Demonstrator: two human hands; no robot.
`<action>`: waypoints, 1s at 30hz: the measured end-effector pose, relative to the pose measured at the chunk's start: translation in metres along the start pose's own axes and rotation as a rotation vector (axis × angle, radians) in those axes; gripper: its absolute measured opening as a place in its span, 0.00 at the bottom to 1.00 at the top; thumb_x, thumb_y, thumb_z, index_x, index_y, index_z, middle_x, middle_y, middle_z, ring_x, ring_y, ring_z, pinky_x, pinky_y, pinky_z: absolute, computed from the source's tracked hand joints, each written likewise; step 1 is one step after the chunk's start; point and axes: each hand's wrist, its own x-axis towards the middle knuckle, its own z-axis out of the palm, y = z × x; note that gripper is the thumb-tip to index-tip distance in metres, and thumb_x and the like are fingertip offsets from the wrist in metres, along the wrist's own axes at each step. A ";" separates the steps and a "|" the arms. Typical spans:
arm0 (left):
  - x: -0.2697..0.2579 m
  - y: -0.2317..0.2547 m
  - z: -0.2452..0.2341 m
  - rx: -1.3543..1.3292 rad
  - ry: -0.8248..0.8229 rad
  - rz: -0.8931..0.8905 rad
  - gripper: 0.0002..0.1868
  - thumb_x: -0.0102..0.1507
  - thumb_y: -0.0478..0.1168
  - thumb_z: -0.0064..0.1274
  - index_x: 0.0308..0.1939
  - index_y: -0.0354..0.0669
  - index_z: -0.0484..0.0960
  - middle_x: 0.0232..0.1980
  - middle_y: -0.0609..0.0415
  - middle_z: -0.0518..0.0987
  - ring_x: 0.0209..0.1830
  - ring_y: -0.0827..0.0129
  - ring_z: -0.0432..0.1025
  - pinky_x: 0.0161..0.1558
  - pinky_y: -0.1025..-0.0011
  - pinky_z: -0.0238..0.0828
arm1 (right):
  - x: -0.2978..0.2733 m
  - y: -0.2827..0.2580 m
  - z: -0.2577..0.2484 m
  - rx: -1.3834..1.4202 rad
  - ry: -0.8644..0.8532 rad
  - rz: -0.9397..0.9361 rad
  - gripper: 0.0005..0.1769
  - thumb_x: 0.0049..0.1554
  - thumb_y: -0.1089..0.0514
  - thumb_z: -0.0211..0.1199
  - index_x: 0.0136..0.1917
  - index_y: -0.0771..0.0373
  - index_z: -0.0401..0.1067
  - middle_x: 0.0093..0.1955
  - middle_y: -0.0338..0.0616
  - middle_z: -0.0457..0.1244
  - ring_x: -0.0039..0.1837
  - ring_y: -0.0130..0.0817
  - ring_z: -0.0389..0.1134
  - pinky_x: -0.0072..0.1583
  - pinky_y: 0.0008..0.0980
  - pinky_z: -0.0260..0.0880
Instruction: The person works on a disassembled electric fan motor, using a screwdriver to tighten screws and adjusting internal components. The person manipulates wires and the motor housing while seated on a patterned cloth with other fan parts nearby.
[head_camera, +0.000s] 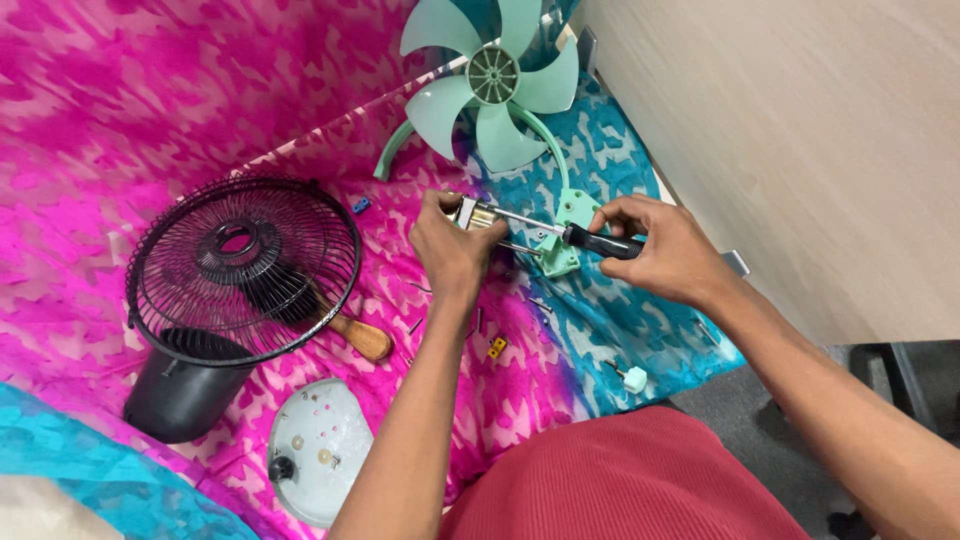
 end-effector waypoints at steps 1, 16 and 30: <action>0.000 0.001 0.000 -0.005 -0.003 -0.005 0.30 0.41 0.39 0.73 0.42 0.32 0.77 0.34 0.42 0.84 0.33 0.58 0.81 0.40 0.64 0.77 | 0.000 -0.001 -0.001 -0.012 0.021 -0.022 0.22 0.41 0.62 0.73 0.51 0.60 0.78 0.42 0.44 0.64 0.44 0.32 0.67 0.51 0.33 0.71; 0.000 0.007 -0.001 -0.002 0.011 -0.091 0.29 0.40 0.40 0.73 0.42 0.34 0.79 0.36 0.42 0.84 0.36 0.54 0.82 0.43 0.61 0.78 | 0.004 -0.029 -0.015 -0.124 0.045 0.151 0.18 0.62 0.48 0.58 0.58 0.59 0.80 0.39 0.53 0.71 0.38 0.38 0.69 0.42 0.39 0.67; 0.004 0.006 0.000 -0.023 0.069 -0.138 0.30 0.39 0.41 0.73 0.42 0.34 0.80 0.37 0.41 0.84 0.38 0.53 0.81 0.45 0.60 0.76 | -0.001 -0.002 -0.010 -0.078 -0.022 0.055 0.24 0.45 0.60 0.71 0.54 0.65 0.67 0.49 0.49 0.65 0.49 0.37 0.70 0.53 0.36 0.69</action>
